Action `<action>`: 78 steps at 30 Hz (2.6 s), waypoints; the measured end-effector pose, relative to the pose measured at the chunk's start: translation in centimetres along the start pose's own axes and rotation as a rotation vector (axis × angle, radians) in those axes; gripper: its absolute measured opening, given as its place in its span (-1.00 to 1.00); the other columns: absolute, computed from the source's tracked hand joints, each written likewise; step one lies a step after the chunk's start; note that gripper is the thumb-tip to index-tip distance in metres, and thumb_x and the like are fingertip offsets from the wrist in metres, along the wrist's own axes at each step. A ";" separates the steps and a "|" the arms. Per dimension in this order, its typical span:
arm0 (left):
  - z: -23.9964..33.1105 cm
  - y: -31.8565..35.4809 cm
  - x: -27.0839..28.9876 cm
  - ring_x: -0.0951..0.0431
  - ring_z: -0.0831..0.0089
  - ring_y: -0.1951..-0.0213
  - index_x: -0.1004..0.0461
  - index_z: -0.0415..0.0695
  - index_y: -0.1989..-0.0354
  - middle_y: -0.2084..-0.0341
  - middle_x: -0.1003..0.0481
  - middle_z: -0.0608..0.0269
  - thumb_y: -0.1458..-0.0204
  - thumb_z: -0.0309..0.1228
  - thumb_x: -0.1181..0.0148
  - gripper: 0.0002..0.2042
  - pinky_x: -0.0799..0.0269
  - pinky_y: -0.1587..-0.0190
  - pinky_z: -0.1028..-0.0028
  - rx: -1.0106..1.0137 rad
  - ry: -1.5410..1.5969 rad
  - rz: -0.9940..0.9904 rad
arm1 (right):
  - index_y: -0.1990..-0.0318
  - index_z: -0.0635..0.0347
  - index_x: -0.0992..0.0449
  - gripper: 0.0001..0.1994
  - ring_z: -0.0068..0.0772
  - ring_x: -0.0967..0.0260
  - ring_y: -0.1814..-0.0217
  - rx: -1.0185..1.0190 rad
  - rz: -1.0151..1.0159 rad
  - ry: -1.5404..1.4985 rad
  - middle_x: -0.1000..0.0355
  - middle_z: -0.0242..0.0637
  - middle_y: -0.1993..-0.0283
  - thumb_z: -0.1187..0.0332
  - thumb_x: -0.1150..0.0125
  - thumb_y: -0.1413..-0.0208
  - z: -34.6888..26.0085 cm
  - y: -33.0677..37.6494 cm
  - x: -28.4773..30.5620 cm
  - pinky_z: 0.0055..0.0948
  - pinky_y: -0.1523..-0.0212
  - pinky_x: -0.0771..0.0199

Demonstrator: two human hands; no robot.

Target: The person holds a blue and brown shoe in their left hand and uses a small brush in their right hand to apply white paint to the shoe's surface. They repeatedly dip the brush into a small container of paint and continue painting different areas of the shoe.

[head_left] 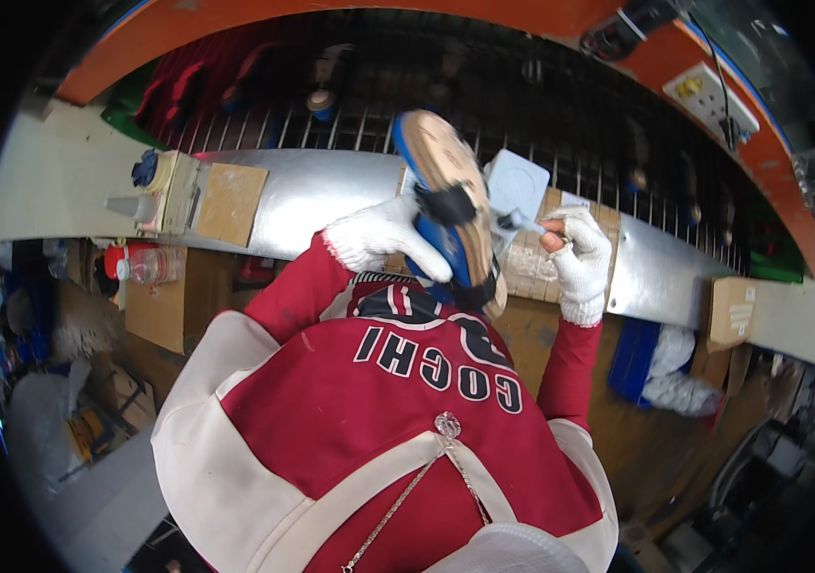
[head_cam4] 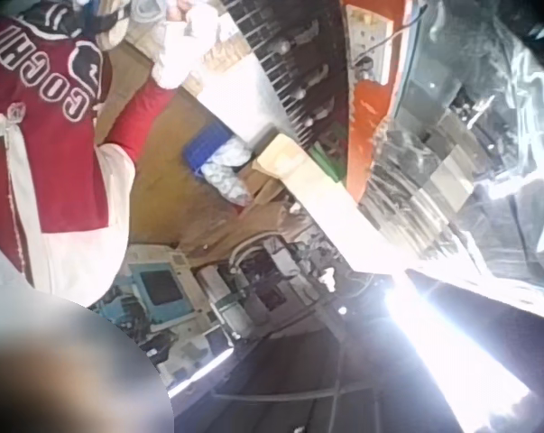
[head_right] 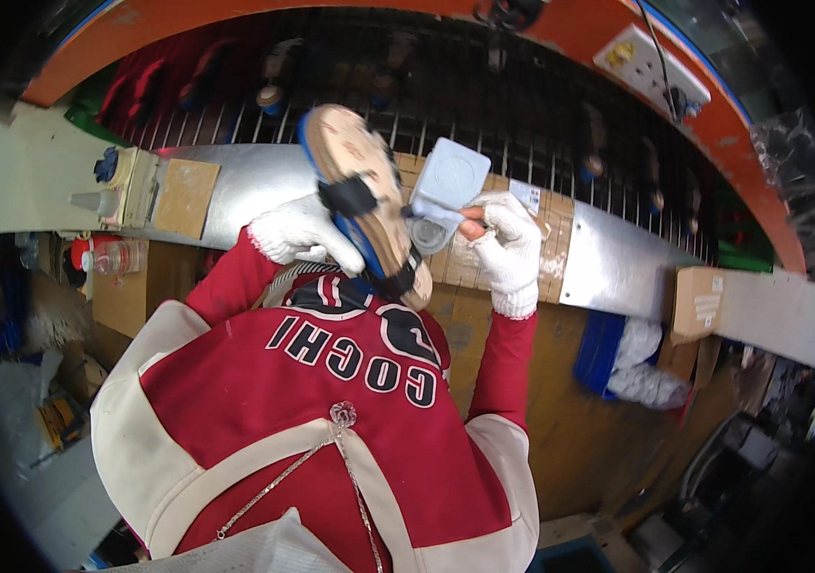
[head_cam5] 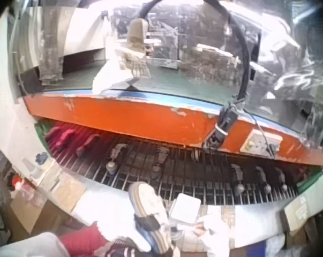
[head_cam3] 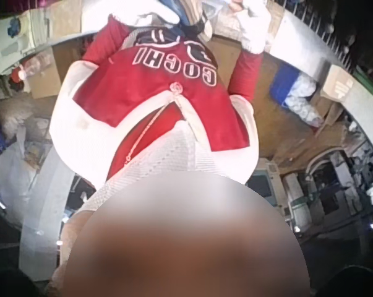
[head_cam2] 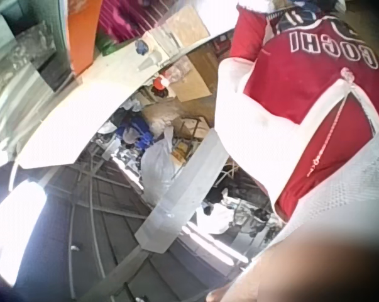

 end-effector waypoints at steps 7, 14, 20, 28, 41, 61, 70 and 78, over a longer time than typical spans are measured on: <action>-4.5 -1.0 6.0 -0.46 0.22 -0.18 -0.14 -0.11 -0.38 -0.22 -0.37 0.02 -0.04 0.24 -0.17 -0.14 -0.39 -0.28 0.20 -0.654 0.553 -0.119 | 0.33 0.17 -0.63 -0.85 -0.33 -0.41 0.36 -0.530 0.087 0.500 -0.49 -0.29 0.37 0.30 -0.35 -0.01 7.4 9.2 -1.5 -0.36 0.26 -0.34; -9.8 -0.9 11.3 -0.49 0.25 -0.10 -0.17 -0.14 -0.33 -0.11 -0.40 0.04 -0.21 -0.01 -0.03 -0.38 -0.44 -0.21 0.27 -0.802 0.698 0.016 | 0.36 -0.05 -0.61 -0.88 -0.27 -0.46 0.15 -0.253 0.101 1.014 -0.50 -0.36 0.30 0.21 -0.34 0.03 10.2 9.2 -5.0 -0.15 0.07 -0.21; -11.2 0.0 10.2 -0.54 0.29 0.07 -0.25 -0.25 -0.19 0.13 -0.45 0.06 -0.28 -0.28 -0.03 -0.60 -0.54 -0.07 0.34 -0.747 0.301 0.346 | 0.29 0.02 -0.63 -0.86 -0.27 -0.46 0.28 -0.194 0.043 0.973 -0.53 -0.31 0.32 0.23 -0.28 -0.07 10.0 9.6 -4.3 -0.22 0.20 -0.28; -8.1 -0.8 4.3 -0.56 0.30 -0.05 -0.32 -0.12 -0.30 -0.12 -0.49 0.07 -0.22 0.17 -0.03 -0.33 -0.53 -0.11 0.28 -0.493 0.516 0.578 | 0.22 0.29 -0.62 -0.84 -0.66 -0.28 0.39 -0.668 0.106 -0.157 -0.41 -0.54 0.47 0.39 -0.24 -0.14 6.0 7.3 -3.0 -0.57 0.33 -0.29; -2.7 -0.2 -1.3 -0.54 0.53 0.01 -0.39 -0.24 -0.21 0.02 -0.54 0.22 -0.15 0.18 -0.16 -0.29 -0.48 -0.05 0.47 -0.658 0.065 0.371 | 0.29 0.21 -0.69 -0.86 -0.38 -0.40 0.24 0.074 0.333 0.267 -0.51 -0.28 0.28 0.43 -0.47 0.02 -9.0 1.5 -5.3 -0.42 0.21 -0.37; -1.0 1.1 -0.4 -0.58 0.55 0.06 -0.41 -0.27 -0.19 0.05 -0.56 0.22 -0.22 0.08 -0.13 -0.38 -0.53 0.00 0.49 -0.581 0.205 0.323 | 0.26 0.13 -0.71 -0.80 -0.34 -0.32 0.19 0.316 0.177 0.458 -0.52 -0.32 0.24 0.39 -0.51 0.09 -9.2 -3.3 -4.4 -0.39 0.15 -0.29; 0.0 -0.4 0.7 -0.59 0.50 0.06 -0.42 -0.25 -0.17 0.06 -0.57 0.18 -0.26 0.14 0.00 -0.36 -0.54 -0.01 0.47 -0.603 0.115 0.355 | 0.28 0.13 -0.70 -0.80 -0.32 -0.36 0.19 0.321 0.207 0.409 -0.52 -0.31 0.27 0.42 -0.50 0.12 -8.6 -1.9 -4.3 -0.38 0.15 -0.29; 1.3 -0.3 0.1 -0.61 0.44 0.03 -0.38 -0.23 -0.23 0.01 -0.57 0.13 -0.25 0.15 -0.01 -0.34 -0.55 -0.04 0.43 -0.615 0.121 0.394 | 0.27 0.12 -0.70 -0.77 -0.29 -0.38 0.18 0.383 0.195 0.466 -0.52 -0.32 0.28 0.45 -0.52 0.16 -8.8 -0.3 -3.6 -0.34 0.12 -0.33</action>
Point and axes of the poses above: each hand's wrist, its own y-axis away from the middle knuckle, its own x-axis out of the back of the hand, z = x × y, the point moved 1 cm from there along -y, towards the middle knuckle
